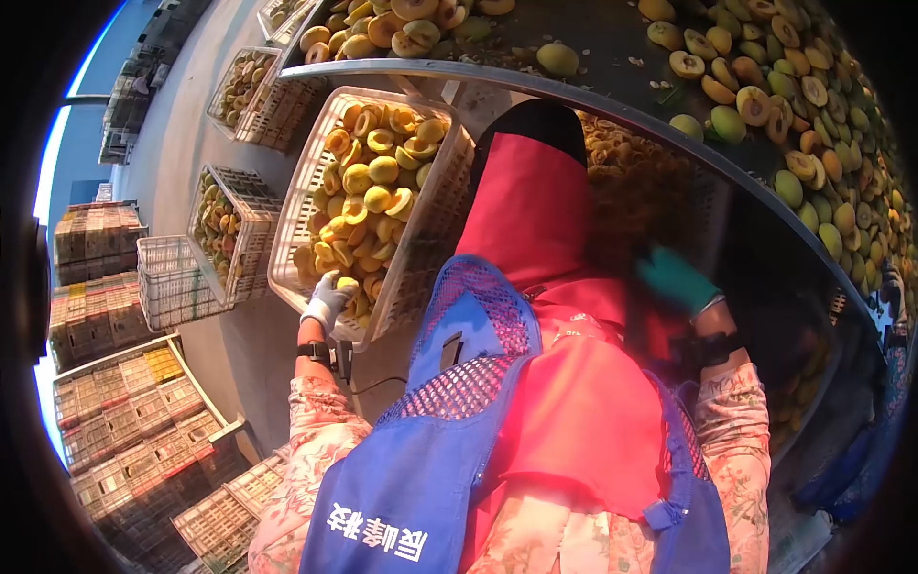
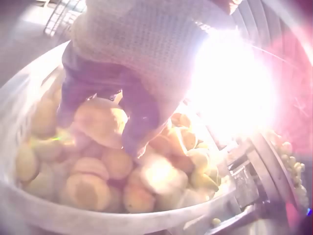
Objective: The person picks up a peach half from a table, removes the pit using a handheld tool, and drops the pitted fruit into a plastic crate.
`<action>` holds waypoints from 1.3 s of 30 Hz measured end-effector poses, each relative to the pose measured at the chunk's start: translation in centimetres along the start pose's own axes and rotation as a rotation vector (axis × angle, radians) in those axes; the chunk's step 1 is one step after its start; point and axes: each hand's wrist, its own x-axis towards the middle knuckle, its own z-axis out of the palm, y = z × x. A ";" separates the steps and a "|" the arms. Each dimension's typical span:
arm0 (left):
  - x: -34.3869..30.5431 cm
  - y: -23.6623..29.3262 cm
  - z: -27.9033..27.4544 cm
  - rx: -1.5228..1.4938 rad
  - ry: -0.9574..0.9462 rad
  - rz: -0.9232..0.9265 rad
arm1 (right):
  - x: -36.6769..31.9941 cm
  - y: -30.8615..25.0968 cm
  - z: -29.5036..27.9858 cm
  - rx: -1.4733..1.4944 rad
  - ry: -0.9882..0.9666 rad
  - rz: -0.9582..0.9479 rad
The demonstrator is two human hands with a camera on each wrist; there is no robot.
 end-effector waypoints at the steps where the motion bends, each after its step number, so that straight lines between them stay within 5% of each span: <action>1: -0.8 1.0 0.9 0.064 0.047 0.036 | 0.2 -0.3 0.0 -0.021 0.026 -0.004; 4: -0.6 -1.0 2.5 0.414 0.028 0.186 | 0.3 -1.5 -1.0 -0.001 -0.142 0.187; 6: 1.4 -0.3 2.6 0.558 -0.069 0.269 | 0.1 1.5 0.6 -0.241 -0.140 0.106; 7: 2.2 0.7 1.8 0.625 -0.154 0.280 | -0.2 1.9 0.0 -0.513 -0.306 -0.164; 9: 6.3 -1.2 2.0 0.657 -0.309 0.310 | -1.0 0.1 -0.1 -0.172 -0.136 0.072; 11: 1.7 10.1 -2.8 0.542 -0.517 0.027 | -1.8 -5.5 -2.3 0.133 -0.052 0.290; 13: 1.3 16.2 -4.9 0.334 -0.542 0.099 | -3.2 -8.5 -3.4 0.414 0.022 0.389; 15: 0.3 22.4 -6.6 -0.061 -0.535 0.343 | -3.0 -5.6 -1.0 0.036 -0.064 0.258; 16: -3.6 31.5 -8.2 -0.242 -0.420 0.632 | -3.4 -4.5 -1.0 -0.166 -0.100 0.198; 19: -2.6 41.7 -5.9 -0.203 0.014 1.201 | -2.6 -7.9 -2.6 -0.053 0.037 0.161; 21: -1.7 48.1 -3.6 -0.083 0.111 1.403 | -2.1 -9.5 -3.2 0.057 0.116 0.144; 25: -0.3 56.7 1.2 0.507 -0.068 1.200 | -2.5 -9.1 -2.0 0.230 0.206 0.061; 29: 1.8 59.4 2.3 0.616 -0.187 1.226 | -4.8 -8.4 -2.7 0.312 0.269 0.052; 33: 5.0 58.6 -0.2 -0.413 -0.556 0.725 | -6.9 -9.9 -5.5 0.388 0.318 0.088; 36: 10.0 56.4 -0.1 -0.982 -0.887 0.598 | -6.3 -9.6 -6.4 0.348 0.367 0.016; 39: 5.3 55.4 -0.1 -1.048 -1.144 0.754 | -5.5 -12.6 -9.4 0.442 0.387 -0.050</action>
